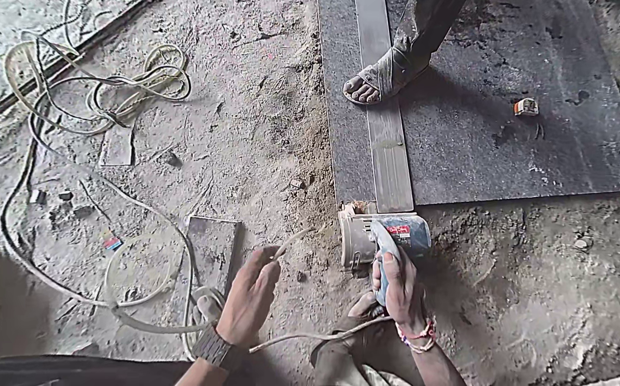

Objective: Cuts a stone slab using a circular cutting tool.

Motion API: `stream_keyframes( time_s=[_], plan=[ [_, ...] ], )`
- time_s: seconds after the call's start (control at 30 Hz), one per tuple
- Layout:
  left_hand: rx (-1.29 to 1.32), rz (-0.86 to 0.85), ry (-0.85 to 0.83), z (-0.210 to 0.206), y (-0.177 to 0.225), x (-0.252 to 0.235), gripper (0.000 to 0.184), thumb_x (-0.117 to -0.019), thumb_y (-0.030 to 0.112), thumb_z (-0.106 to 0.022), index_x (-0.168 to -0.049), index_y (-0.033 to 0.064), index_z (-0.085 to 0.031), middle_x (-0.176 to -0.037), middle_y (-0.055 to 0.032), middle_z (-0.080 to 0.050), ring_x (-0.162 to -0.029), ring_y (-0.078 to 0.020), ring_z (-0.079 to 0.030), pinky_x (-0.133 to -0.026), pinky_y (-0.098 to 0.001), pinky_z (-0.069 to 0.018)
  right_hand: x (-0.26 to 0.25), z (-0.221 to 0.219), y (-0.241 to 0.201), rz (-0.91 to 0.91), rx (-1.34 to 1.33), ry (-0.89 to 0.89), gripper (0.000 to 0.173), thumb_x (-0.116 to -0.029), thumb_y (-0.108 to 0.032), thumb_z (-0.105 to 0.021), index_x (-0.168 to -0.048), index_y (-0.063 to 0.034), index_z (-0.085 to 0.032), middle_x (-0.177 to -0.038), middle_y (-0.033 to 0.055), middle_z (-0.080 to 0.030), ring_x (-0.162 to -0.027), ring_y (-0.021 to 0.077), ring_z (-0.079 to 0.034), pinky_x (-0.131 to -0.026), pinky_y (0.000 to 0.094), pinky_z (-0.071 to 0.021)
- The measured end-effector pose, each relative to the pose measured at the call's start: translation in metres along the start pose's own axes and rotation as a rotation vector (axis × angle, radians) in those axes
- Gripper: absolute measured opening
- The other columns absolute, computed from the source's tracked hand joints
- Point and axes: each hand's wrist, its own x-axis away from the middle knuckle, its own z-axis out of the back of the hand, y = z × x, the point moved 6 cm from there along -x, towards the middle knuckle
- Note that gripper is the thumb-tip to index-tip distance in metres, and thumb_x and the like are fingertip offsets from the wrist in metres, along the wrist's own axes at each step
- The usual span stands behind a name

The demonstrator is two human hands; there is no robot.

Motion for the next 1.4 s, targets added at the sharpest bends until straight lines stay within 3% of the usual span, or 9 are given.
stream_keyframes(
  time_s=[0.13,0.23,0.43,0.53,0.7,0.83,0.97,1.07,1.4],
  plan=[
    [0.002,-0.043,0.026,-0.003,0.001,-0.005,0.033,-0.1066,0.031,-0.043,-0.118,0.0129,-0.068,-0.063,0.0099,-0.045,-0.046,-0.0042,-0.04,-0.043,-0.0222,-0.0388,0.0,-0.001,0.001,0.008,0.013,0.013,0.071,-0.1005,-0.068,-0.041,-0.106,-0.0008,-0.061,-0.062,-0.0055,-0.058,-0.047,0.0074,-0.056,-0.043,0.0268,-0.0527],
    [-0.127,-0.052,-0.007,-0.007,0.013,-0.007,0.027,-0.1037,0.023,-0.045,-0.112,0.0081,-0.066,-0.074,0.006,-0.062,-0.054,-0.003,-0.054,-0.052,-0.0212,-0.0491,0.002,-0.001,0.004,0.016,0.025,0.015,0.072,-0.1006,-0.068,-0.041,-0.107,0.0002,-0.062,-0.062,-0.0057,-0.058,-0.048,0.006,-0.056,-0.044,0.0258,-0.0528],
    [-0.57,-0.183,-0.175,-0.023,0.032,-0.014,0.036,-0.1013,0.013,-0.044,-0.131,0.0009,-0.06,-0.091,-0.0124,-0.069,-0.072,-0.0238,-0.065,-0.069,-0.0458,-0.0546,0.005,0.0,0.009,0.028,0.026,0.014,0.07,-0.1011,-0.065,-0.042,-0.109,0.0018,-0.062,-0.063,-0.0053,-0.058,-0.048,0.0054,-0.056,-0.045,0.025,-0.0528],
    [-0.636,-0.257,-0.125,-0.028,0.04,-0.013,0.038,-0.1087,0.026,-0.041,-0.125,0.0066,-0.07,-0.097,-0.016,-0.072,-0.089,-0.0308,-0.07,-0.082,-0.0524,-0.0549,0.005,0.0,0.009,0.025,0.021,0.007,0.071,-0.1008,-0.064,-0.043,-0.111,0.0032,-0.063,-0.063,-0.005,-0.059,-0.049,0.0057,-0.056,-0.045,0.0251,-0.0529],
    [-0.64,-0.252,-0.056,-0.027,0.035,-0.012,0.035,-0.1079,0.025,-0.044,-0.112,0.0027,-0.071,-0.093,-0.0148,-0.07,-0.085,-0.0301,-0.069,-0.078,-0.0533,-0.0547,0.005,0.002,0.013,0.005,0.038,-0.002,0.075,-0.099,-0.071,-0.04,-0.106,0.0004,-0.062,-0.064,-0.0046,-0.058,-0.049,0.0059,-0.056,-0.046,0.0256,-0.0528],
    [-0.885,-0.076,-0.134,-0.025,0.045,-0.01,0.026,-0.1049,0.017,-0.048,-0.122,0.0051,-0.062,-0.101,-0.0198,-0.071,-0.089,-0.0417,-0.071,-0.075,-0.0637,-0.0546,0.002,0.001,0.013,0.005,0.034,-0.015,0.076,-0.0985,-0.072,-0.039,-0.104,-0.0002,-0.061,-0.063,-0.0044,-0.058,-0.048,0.0066,-0.056,-0.045,0.0261,-0.0525],
    [-0.934,-0.064,-0.167,-0.035,0.044,-0.015,0.036,-0.1066,0.022,-0.042,-0.133,0.015,-0.064,-0.109,-0.0214,-0.07,-0.095,-0.043,-0.071,-0.078,-0.0627,-0.0551,0.001,0.002,0.013,0.011,0.051,-0.016,0.076,-0.0987,-0.072,-0.038,-0.103,-0.0002,-0.062,-0.063,-0.0048,-0.058,-0.048,0.0059,-0.056,-0.045,0.0258,-0.0529],
    [-0.904,-0.076,-0.12,-0.042,0.036,-0.021,0.039,-0.1103,0.037,-0.043,-0.121,0.013,-0.071,-0.102,-0.0203,-0.071,-0.095,-0.0414,-0.071,-0.08,-0.0617,-0.0549,0.001,0.001,0.014,0.024,0.051,-0.016,0.075,-0.0992,-0.072,-0.038,-0.103,-0.0003,-0.061,-0.063,-0.0046,-0.058,-0.048,0.0063,-0.056,-0.045,0.026,-0.0526],
    [-0.693,0.001,-0.269,-0.076,0.031,-0.023,0.03,-0.1069,0.017,-0.044,-0.123,-0.0011,-0.062,-0.102,-0.0208,-0.07,-0.094,-0.0363,-0.071,-0.086,-0.0545,-0.0553,0.0,0.0,0.01,0.027,0.03,-0.005,0.074,-0.1002,-0.067,-0.041,-0.107,0.0033,-0.062,-0.064,-0.004,-0.058,-0.05,0.0064,-0.057,-0.046,0.0258,-0.0532]
  ],
)
